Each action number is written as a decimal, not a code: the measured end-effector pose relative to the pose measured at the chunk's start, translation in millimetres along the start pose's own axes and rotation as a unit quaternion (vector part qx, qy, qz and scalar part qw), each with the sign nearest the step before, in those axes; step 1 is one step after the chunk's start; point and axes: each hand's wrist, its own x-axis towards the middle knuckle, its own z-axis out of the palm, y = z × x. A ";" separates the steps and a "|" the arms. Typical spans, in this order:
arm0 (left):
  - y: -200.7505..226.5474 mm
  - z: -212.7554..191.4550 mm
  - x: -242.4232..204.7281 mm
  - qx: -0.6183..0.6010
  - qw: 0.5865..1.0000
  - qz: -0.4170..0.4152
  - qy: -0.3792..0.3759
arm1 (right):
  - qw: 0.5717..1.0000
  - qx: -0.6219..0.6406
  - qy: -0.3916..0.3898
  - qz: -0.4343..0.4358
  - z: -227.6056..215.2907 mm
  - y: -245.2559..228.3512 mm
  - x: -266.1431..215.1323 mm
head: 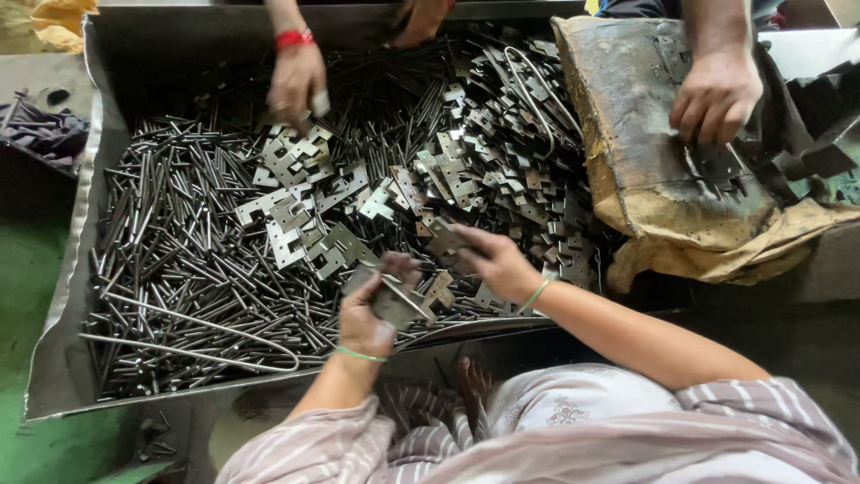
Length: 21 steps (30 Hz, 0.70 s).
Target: The person sits on the floor and sorts metal parts from a large bin, picking up small metal plates and rods by hand and moving them into a separate pile. Other workers are visible nearby, also handling the parts.
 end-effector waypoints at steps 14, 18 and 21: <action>28.3 4.2 42.6 0.843 0.512 0.165 -0.008 | 0.949 0.010 0.225 0.222 -90.2 -30.8 7.4; 69.7 -14.4 59.5 0.924 0.293 0.228 0.088 | 0.797 -0.439 0.415 0.017 -223.5 0.9 9.7; 73.6 -19.1 55.7 0.912 0.334 0.213 0.106 | 0.732 -0.547 0.400 -0.073 -277.5 29.4 -23.5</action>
